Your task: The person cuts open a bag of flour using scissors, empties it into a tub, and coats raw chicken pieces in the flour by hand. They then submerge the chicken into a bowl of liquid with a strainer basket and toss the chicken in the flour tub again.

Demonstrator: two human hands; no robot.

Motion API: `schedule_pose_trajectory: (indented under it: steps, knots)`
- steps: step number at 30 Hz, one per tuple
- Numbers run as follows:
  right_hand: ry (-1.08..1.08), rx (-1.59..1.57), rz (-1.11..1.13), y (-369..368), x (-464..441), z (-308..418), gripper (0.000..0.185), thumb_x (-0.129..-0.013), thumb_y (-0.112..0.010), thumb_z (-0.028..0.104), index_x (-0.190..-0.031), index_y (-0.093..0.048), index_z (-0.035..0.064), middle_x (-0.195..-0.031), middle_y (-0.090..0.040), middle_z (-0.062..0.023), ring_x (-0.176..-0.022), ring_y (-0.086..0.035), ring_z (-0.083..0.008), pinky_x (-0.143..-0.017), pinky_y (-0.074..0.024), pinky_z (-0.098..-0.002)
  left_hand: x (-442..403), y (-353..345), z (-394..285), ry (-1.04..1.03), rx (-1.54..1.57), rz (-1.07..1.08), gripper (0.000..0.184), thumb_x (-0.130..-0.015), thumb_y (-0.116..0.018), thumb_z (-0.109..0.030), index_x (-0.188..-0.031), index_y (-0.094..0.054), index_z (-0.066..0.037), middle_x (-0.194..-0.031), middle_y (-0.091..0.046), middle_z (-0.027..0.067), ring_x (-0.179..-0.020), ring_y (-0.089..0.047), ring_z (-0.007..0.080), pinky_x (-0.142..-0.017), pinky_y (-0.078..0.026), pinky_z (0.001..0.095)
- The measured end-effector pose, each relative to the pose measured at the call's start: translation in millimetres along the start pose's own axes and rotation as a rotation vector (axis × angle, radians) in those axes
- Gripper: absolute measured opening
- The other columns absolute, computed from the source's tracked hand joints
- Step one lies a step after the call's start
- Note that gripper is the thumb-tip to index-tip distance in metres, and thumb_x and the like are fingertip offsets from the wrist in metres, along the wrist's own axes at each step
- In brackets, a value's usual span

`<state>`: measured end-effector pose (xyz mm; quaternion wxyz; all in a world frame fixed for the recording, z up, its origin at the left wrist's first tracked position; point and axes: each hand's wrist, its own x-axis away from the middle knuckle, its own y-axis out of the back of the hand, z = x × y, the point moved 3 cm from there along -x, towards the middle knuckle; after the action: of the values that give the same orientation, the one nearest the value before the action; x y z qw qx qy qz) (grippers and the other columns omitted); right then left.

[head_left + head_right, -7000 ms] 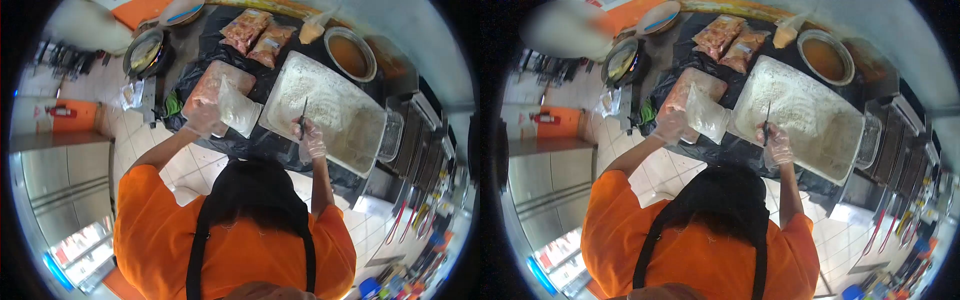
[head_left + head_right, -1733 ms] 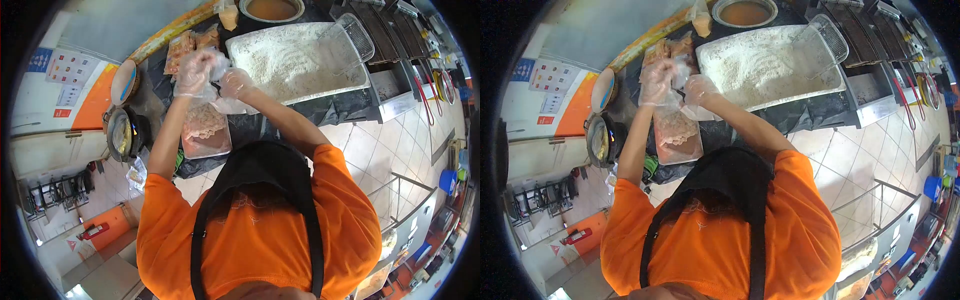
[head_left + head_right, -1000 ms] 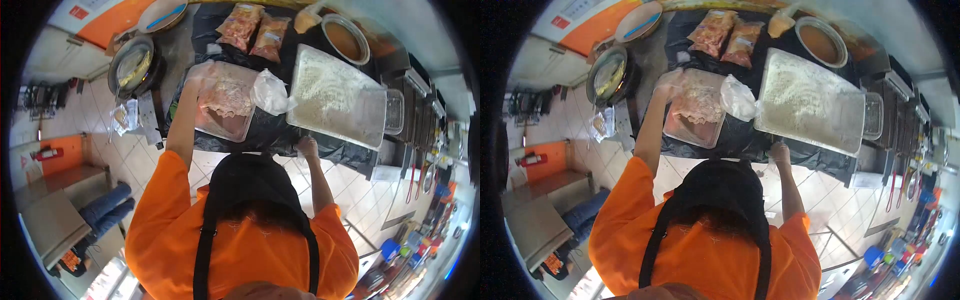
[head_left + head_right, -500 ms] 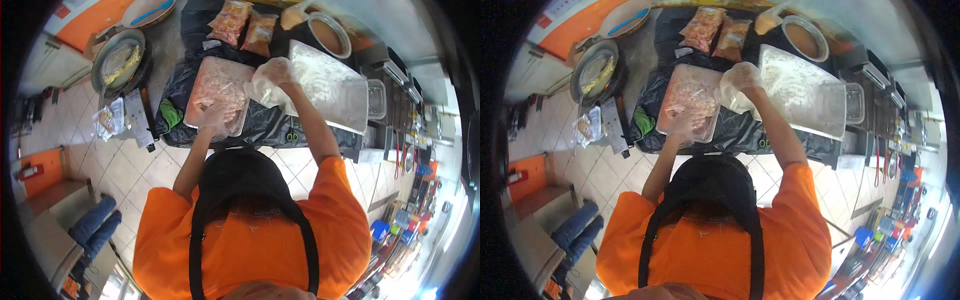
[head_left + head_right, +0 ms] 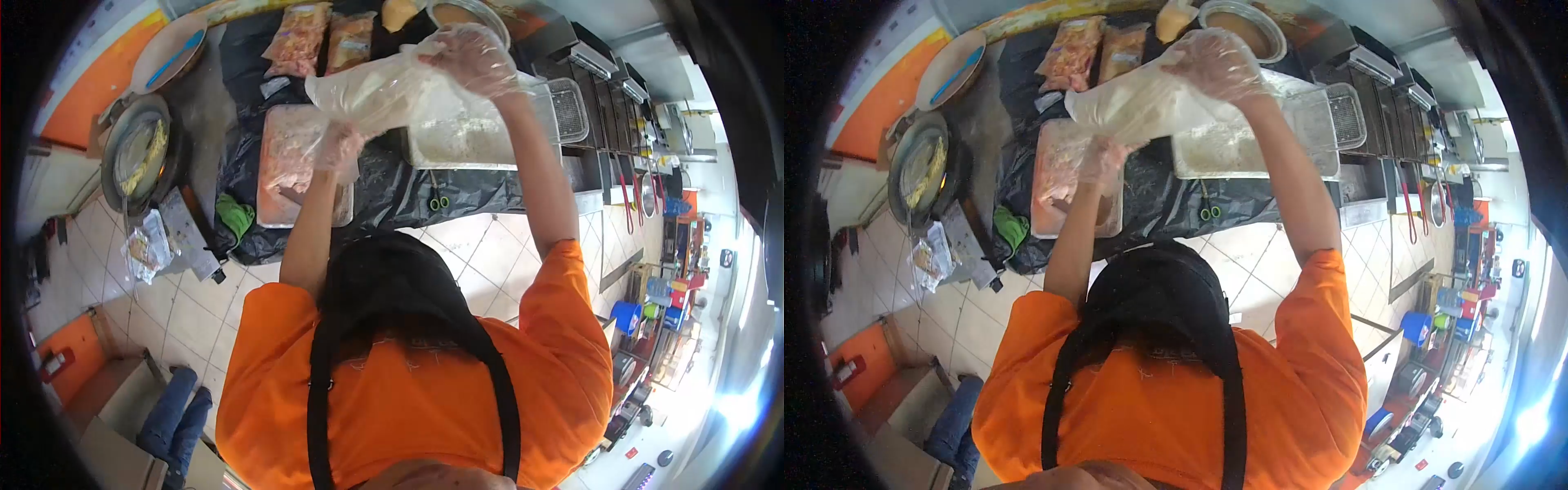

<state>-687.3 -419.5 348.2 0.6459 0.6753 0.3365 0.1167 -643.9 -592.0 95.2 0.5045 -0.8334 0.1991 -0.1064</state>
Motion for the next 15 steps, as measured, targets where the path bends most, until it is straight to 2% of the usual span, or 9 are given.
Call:
schedule_pose_trajectory:
  steps: [2,4,5,6,7,9,10,14,15]
  knots:
    - [0.064,0.159,-0.014,5,19,-42,0.043,-0.079,-0.059,0.046,-0.104,-0.061,0.0106,-0.095,-0.062,-0.006,-0.084,-0.059,-0.0221,-0.075,-0.047,-0.0332,-24,-17,-22,-0.3,-0.527,0.146,0.062,-0.082,-0.063,-0.025,-0.132,-0.034,-0.002,-0.132,-0.041,0.0143,-0.122,-0.04,0.0272,-0.099,-0.036,0.0439]
    - [0.133,0.316,-0.017,3,43,-65,0.041,-0.078,-0.062,0.043,-0.102,-0.062,0.0102,-0.095,-0.063,-0.0064,-0.083,-0.06,-0.0219,-0.074,-0.0483,-0.0316,-50,-30,-37,-0.219,-0.294,0.096,0.065,-0.074,-0.071,-0.022,-0.125,-0.039,0.0,-0.122,-0.049,0.0137,-0.111,-0.049,0.0262,-0.091,-0.044,0.041]
    - [-0.321,-0.11,0.038,-1,57,-86,0.04,-0.076,-0.066,0.041,-0.102,-0.063,0.0096,-0.093,-0.064,-0.0066,-0.079,-0.06,-0.023,-0.072,-0.0486,-0.0309,-59,-46,-42,-0.179,-0.182,0.064,0.066,-0.07,-0.075,-0.02,-0.122,-0.042,0.001,-0.117,-0.053,0.0134,-0.105,-0.054,0.0256,-0.087,-0.047,0.0395]
    - [-0.461,-0.262,-0.012,-21,75,-104,0.042,-0.075,-0.068,0.039,-0.103,-0.063,0.008,-0.087,-0.064,-0.0068,-0.075,-0.06,-0.0214,-0.069,-0.0481,-0.0299,-67,-62,-47,-0.144,-0.068,0.029,0.067,-0.065,-0.079,-0.019,-0.119,-0.044,0.002,-0.111,-0.057,0.0131,-0.099,-0.058,0.0251,-0.083,-0.051,0.0381]
    - [-0.595,-0.416,-0.086,-41,94,-121,0.044,-0.074,-0.071,0.037,-0.104,-0.062,0.0064,-0.081,-0.065,-0.0069,-0.072,-0.06,-0.0198,-0.067,-0.0475,-0.0289,-64,-86,-56,-0.31,-0.648,-0.028,0.065,-0.064,-0.079,-0.022,-0.115,-0.047,0.002,-0.105,-0.06,0.0143,-0.094,-0.06,0.0246,-0.08,-0.051,0.0372]
    - [-0.74,-0.543,-0.124,-82,125,-142,0.042,-0.075,-0.071,0.035,-0.102,-0.062,0.0043,-0.078,-0.063,-0.0064,-0.07,-0.058,-0.0165,-0.066,-0.0463,-0.0279,-74,-117,-61,-0.48,-1.514,-0.154,0.06,-0.061,-0.081,-0.031,-0.105,-0.055,0.0,-0.09,-0.064,0.0151,-0.083,-0.062,0.0223,-0.074,-0.05,0.0346]
    - [-0.884,-0.658,-0.157,-103,139,-154,0.04,-0.075,-0.07,0.033,-0.101,-0.062,0.0023,-0.074,-0.062,-0.0058,-0.068,-0.056,-0.0132,-0.064,-0.0451,-0.0269,-81,-134,-59,-0.476,-1.535,-0.158,0.06,-0.061,-0.081,-0.031,-0.105,-0.055,0.0,-0.09,-0.064,0.0151,-0.083,-0.062,0.0223,-0.074,-0.05,0.0346]
    - [-0.841,-0.6,-0.17,-187,186,-192,0.038,-0.078,-0.067,0.027,-0.102,-0.06,-0.0019,-0.074,-0.06,-0.0064,-0.07,-0.053,-0.009,-0.064,-0.0436,-0.0256,-104,-195,-27,-0.444,-1.638,-0.019,0.048,-0.062,-0.079,-0.031,-0.097,-0.06,-0.003,-0.087,-0.064,0.0114,-0.077,-0.061,0.0266,-0.072,-0.048,0.032]
    - [-0.937,-1.13,-0.418,-200,195,-192,0.036,-0.08,-0.065,0.023,-0.106,-0.058,-0.0018,-0.077,-0.06,-0.0056,-0.07,-0.053,-0.0094,-0.064,-0.0433,-0.0254,-112,-197,-18,-0.416,-1.608,0.001,0.046,-0.063,-0.079,-0.029,-0.095,-0.061,-0.003,-0.086,-0.064,0.011,-0.076,-0.061,0.0242,-0.072,-0.048,0.0312]
